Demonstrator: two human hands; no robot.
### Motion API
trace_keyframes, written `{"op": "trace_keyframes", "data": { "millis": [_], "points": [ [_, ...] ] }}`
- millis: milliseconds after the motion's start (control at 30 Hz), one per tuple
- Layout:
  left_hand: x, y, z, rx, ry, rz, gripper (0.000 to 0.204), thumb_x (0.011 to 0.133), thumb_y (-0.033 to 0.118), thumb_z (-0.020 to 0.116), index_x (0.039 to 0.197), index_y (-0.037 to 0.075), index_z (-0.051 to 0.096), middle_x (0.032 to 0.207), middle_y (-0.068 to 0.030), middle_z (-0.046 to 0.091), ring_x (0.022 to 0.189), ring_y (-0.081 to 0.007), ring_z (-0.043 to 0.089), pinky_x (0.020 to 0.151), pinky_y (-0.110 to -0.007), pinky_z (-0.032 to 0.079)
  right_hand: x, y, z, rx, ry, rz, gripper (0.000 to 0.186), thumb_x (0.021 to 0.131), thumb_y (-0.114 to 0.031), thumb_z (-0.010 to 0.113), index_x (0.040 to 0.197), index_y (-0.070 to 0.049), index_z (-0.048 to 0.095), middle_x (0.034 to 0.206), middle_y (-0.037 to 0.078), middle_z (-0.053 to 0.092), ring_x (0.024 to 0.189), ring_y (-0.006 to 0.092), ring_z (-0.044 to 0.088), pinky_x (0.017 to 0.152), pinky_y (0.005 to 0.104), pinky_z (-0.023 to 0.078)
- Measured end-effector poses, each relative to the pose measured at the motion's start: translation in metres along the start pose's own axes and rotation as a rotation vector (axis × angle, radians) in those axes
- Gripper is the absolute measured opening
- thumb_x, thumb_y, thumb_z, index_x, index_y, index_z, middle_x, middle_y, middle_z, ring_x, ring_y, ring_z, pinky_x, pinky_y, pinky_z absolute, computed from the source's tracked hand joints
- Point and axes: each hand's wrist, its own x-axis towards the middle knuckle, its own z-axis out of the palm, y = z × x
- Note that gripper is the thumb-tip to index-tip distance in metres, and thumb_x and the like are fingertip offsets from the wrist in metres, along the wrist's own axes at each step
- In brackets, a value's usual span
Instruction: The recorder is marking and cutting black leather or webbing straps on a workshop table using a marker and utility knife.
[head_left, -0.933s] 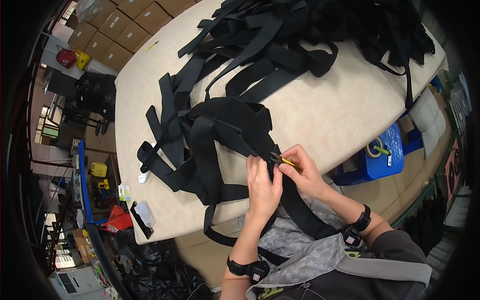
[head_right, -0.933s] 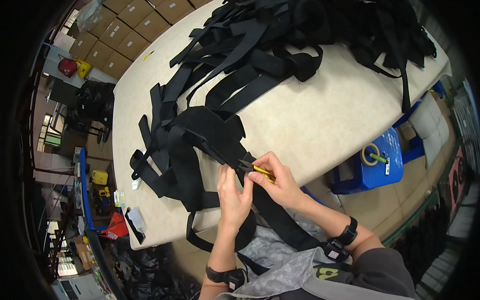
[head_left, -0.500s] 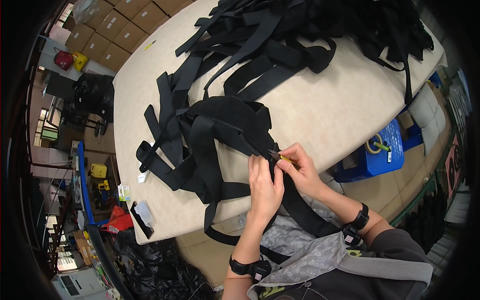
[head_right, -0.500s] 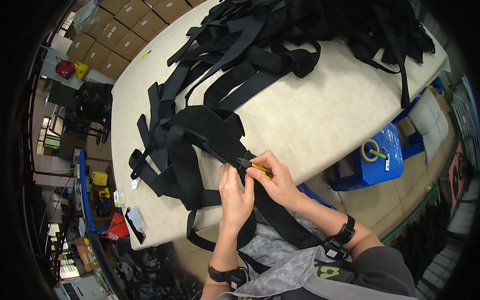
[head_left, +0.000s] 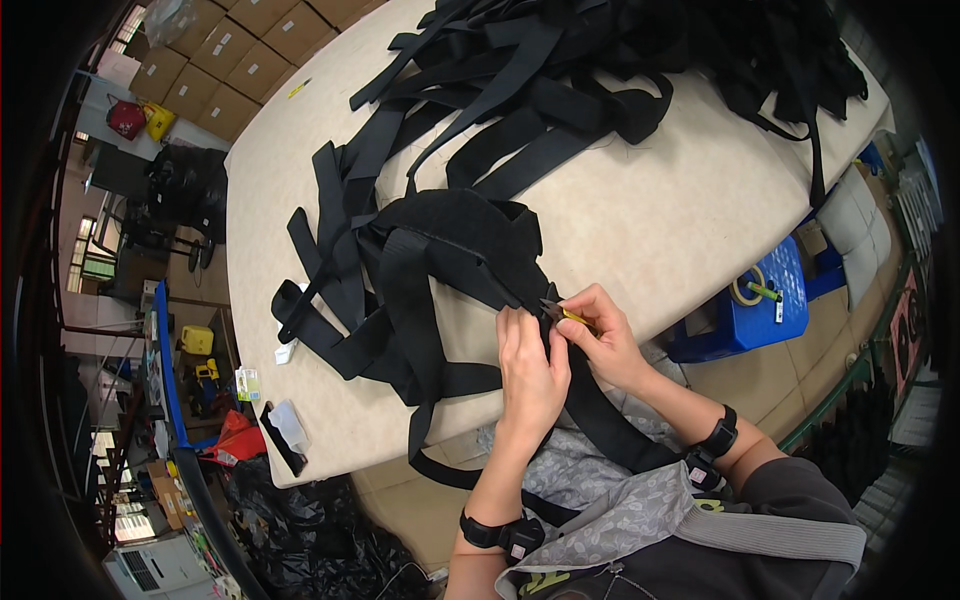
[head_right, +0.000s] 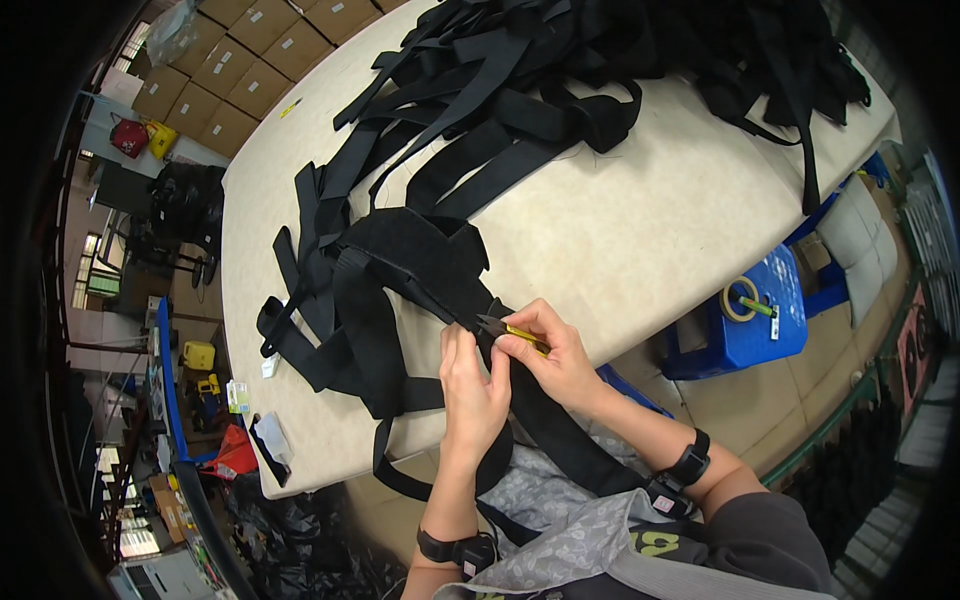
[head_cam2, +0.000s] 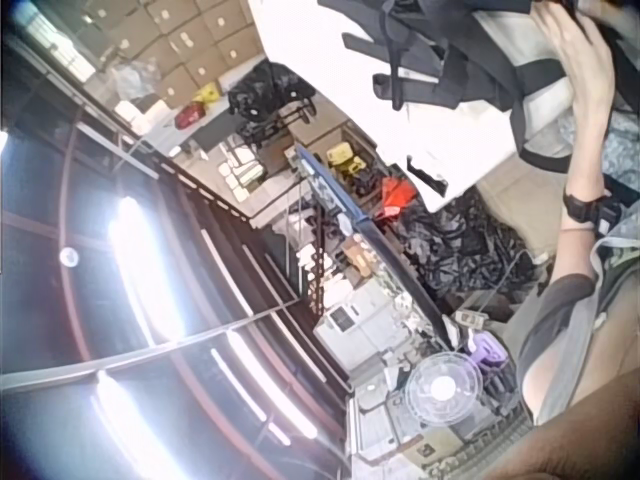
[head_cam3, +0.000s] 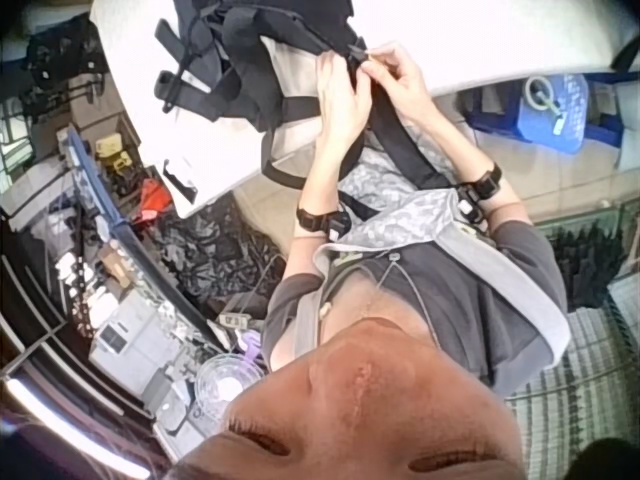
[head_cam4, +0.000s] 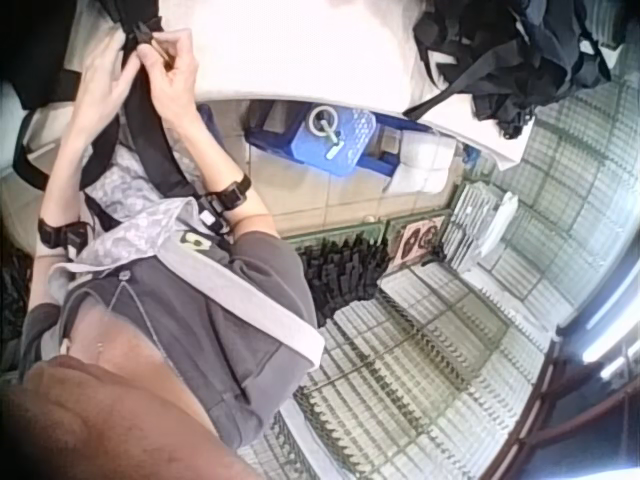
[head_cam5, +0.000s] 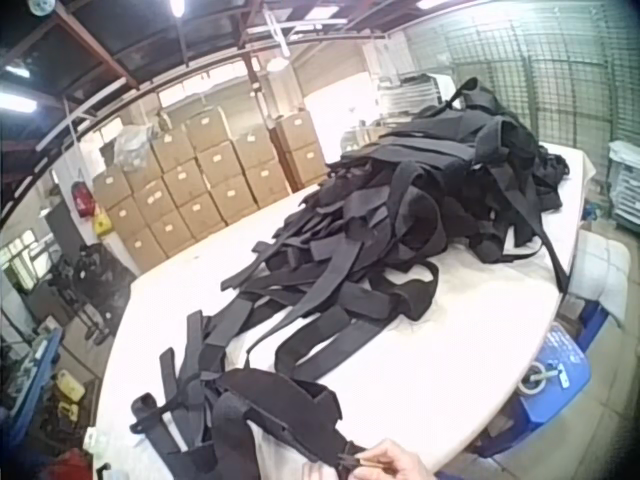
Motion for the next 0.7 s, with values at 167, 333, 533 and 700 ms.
{"op": "trace_keyframes", "data": {
  "millis": [167,333,533,700],
  "points": [
    [0.001,0.0,-0.001,0.003,0.002,0.009,0.026,0.076,-0.005,0.054,0.1,-0.008,0.047,0.097,-0.0254,0.05,0.097,-0.0437,0.046,0.081,-0.049,0.04,0.005,-0.003,-0.003,-0.103,-0.027,-0.035,0.014,0.088,-0.009,0.06,0.096,-0.001,0.051,0.084,0.005,0.062,0.08,0.0069,0.055,0.071,0.0227,0.044],
    [0.004,0.0,-0.002,-0.011,0.003,0.016,0.023,0.078,-0.004,0.055,0.099,-0.008,0.047,0.097,-0.0246,0.05,0.097,-0.0424,0.046,0.08,-0.047,0.04,0.004,0.006,-0.007,-0.203,-0.035,-0.107,0.018,0.088,-0.009,0.061,0.1,-0.003,0.05,0.082,0.003,0.059,0.074,0.0054,0.052,0.064,0.0209,0.042],
    [0.003,-0.011,-0.009,-0.293,0.032,-0.103,0.021,0.085,0.006,0.057,0.102,-0.005,0.051,0.097,-0.0196,0.052,0.095,-0.0346,0.05,0.08,-0.037,0.042,0.011,-0.011,-0.01,0.048,-0.016,0.01,0.047,0.081,-0.01,0.069,0.12,-0.005,0.043,0.091,-0.002,0.051,0.07,0.002,0.043,0.06,0.017,0.034],
    [0.011,-0.009,-0.022,-0.751,0.051,-0.37,0.025,0.089,0.015,0.058,0.108,0.0,0.054,0.105,-0.0103,0.055,0.096,-0.0199,0.053,0.086,-0.029,0.04,0.02,-0.049,-0.019,-0.275,-0.203,0.195,0.036,0.074,-0.013,0.076,0.104,0.0,0.062,0.069,-0.004,0.057,0.062,0.002,0.048,0.056,0.0195,0.039]
  ]
}}
